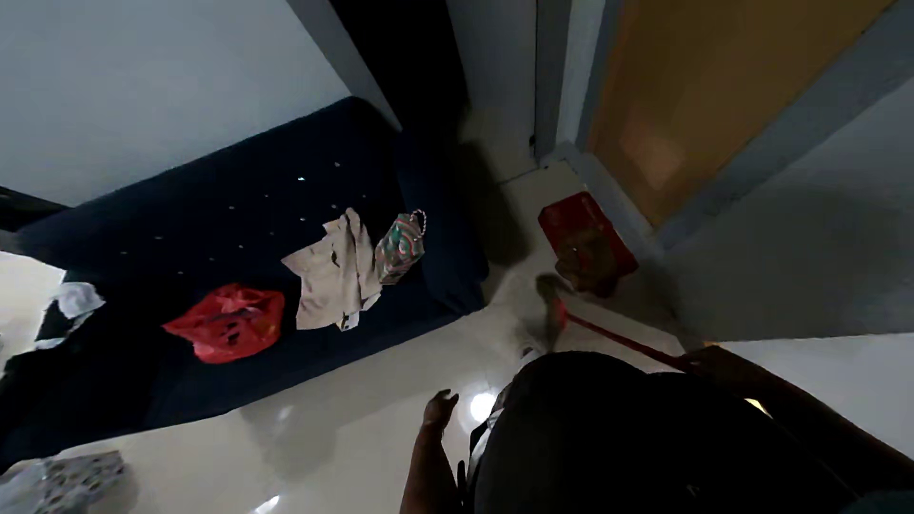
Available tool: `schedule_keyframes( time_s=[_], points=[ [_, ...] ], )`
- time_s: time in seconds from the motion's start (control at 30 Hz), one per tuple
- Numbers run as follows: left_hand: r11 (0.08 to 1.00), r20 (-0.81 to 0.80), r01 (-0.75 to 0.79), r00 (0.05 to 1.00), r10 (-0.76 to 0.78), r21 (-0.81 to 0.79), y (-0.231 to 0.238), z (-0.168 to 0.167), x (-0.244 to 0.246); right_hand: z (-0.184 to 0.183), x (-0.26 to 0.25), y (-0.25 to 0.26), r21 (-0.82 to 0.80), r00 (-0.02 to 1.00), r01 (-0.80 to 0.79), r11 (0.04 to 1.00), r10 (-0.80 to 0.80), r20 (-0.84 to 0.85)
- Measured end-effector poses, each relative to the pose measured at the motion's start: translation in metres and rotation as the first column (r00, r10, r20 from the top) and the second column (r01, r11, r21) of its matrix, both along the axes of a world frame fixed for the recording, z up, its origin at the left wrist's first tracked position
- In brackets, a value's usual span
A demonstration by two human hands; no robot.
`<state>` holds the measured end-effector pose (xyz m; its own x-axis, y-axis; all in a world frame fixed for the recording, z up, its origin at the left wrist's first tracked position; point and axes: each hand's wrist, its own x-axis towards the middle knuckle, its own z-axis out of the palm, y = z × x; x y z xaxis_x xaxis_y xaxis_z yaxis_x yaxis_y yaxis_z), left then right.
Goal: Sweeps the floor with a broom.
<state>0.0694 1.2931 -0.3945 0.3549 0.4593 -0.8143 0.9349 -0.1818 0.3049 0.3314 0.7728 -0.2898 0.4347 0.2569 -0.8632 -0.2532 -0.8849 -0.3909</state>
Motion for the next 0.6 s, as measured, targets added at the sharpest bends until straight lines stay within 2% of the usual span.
schedule_keyframes(
  time_s=[0.03,0.1,0.27,0.33,0.43,0.5,0.6],
  points=[
    [1.0,0.041,0.007,0.999,-0.008,0.014,0.014,0.008,0.023,0.005,0.016,0.01,0.014,0.996,0.09,0.996,-0.09,-0.008],
    [0.999,0.098,0.009,0.995,-0.012,0.034,0.038,0.027,0.061,0.013,0.047,0.036,-0.012,0.991,0.128,0.992,-0.127,0.034],
    [0.997,0.104,-0.047,0.994,0.041,0.059,0.069,0.05,0.095,0.036,0.12,0.104,-0.114,0.951,-0.057,0.992,0.088,0.298],
    [0.994,0.069,-0.102,0.993,0.099,0.045,0.069,0.048,0.088,0.035,0.162,0.123,-0.154,0.909,-0.13,0.98,0.18,0.376],
    [0.975,-0.023,-0.214,0.976,0.215,0.054,0.057,0.037,0.058,0.022,0.234,0.155,-0.248,0.879,-0.148,0.957,0.242,0.412],
    [0.945,-0.087,-0.32,0.942,0.326,0.074,0.036,0.036,0.033,0.007,0.284,0.188,-0.256,0.869,-0.149,0.955,0.25,0.426],
    [0.889,-0.19,-0.443,0.868,0.458,0.12,-0.017,0.058,0.006,-0.013,0.354,0.258,-0.258,0.872,-0.199,0.946,0.291,0.394]
  ],
)
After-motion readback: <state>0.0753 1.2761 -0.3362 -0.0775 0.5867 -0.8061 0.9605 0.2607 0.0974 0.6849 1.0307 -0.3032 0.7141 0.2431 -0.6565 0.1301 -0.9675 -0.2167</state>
